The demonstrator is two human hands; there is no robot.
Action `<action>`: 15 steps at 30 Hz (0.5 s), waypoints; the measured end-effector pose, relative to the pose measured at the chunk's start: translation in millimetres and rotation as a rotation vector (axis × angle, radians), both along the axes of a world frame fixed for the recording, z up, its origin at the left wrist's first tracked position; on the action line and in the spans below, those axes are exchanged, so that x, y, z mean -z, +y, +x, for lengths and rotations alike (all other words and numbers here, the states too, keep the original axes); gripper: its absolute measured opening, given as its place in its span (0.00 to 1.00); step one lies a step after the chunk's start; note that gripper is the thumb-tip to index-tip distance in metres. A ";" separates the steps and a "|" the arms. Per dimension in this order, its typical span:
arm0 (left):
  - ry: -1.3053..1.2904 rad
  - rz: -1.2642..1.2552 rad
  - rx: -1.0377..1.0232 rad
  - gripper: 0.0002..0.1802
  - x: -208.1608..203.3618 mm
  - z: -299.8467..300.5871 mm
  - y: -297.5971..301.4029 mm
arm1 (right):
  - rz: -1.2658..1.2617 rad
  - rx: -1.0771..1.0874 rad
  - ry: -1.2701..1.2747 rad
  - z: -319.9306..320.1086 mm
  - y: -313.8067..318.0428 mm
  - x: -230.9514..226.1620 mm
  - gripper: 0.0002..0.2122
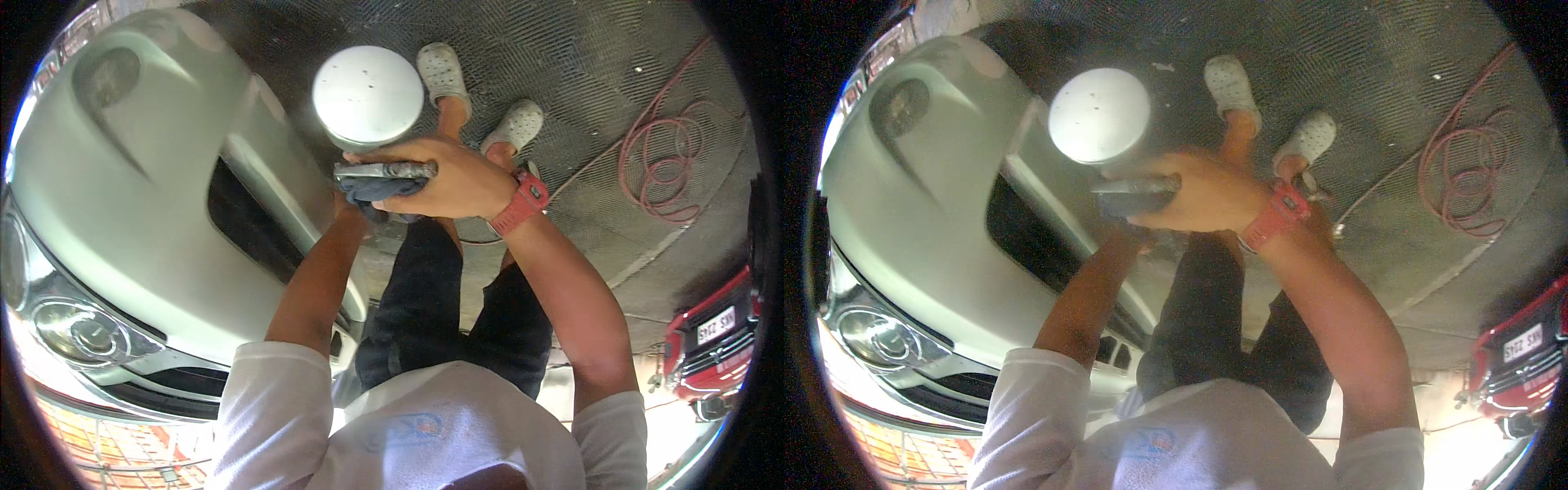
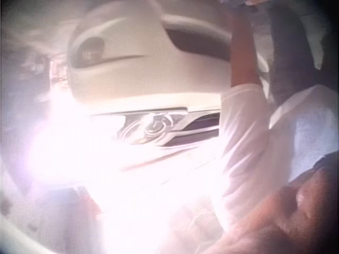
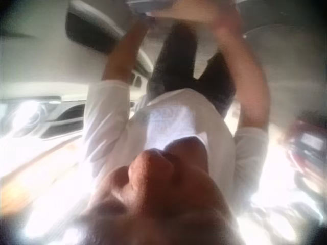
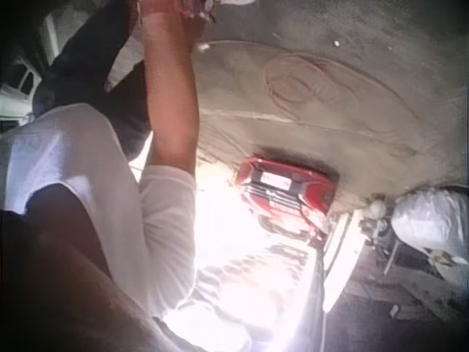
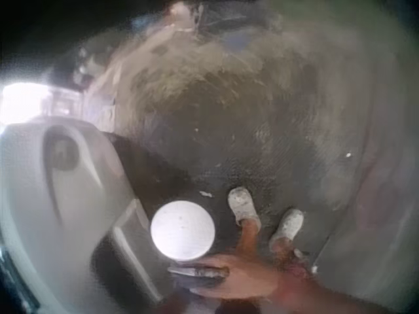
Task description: The person uses a spray gun to apply white paint to a detached car bumper. They move the spray gun in steady horizontal passes across the bumper's surface, covering the front and side areas. The person occasionally wipes the bumper with a cloth while continuing to spray.
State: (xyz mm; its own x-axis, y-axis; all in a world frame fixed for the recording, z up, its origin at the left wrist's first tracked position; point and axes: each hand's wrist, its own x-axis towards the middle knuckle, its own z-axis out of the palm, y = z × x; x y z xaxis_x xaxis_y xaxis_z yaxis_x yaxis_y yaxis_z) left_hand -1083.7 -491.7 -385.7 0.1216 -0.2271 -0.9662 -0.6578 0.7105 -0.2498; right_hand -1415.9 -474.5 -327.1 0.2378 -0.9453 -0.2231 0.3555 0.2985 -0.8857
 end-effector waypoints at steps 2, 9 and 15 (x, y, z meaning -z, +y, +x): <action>0.180 -0.081 -0.285 0.34 -8.2 3.1 22.2 | -0.083 -0.013 0.082 -5.4 -10.3 -9.4 0.29; 0.782 -0.414 -0.868 0.31 12.9 -65.9 1.1 | -0.302 -0.116 0.481 -33.4 -75.6 -28.5 0.22; 1.223 -0.156 -2.353 0.33 45.4 -111.2 -59.3 | -0.369 0.068 0.556 -10.6 -85.2 -1.7 0.23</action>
State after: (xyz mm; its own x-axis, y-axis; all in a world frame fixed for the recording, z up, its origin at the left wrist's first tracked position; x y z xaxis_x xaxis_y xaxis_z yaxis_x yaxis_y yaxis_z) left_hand -1194.9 -551.0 -431.1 -0.1142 -0.6151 -0.7802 0.2186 -0.7816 0.5842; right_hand -1426.5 -559.7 -325.4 0.1176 -0.9920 0.0453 -0.1756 -0.0657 -0.9823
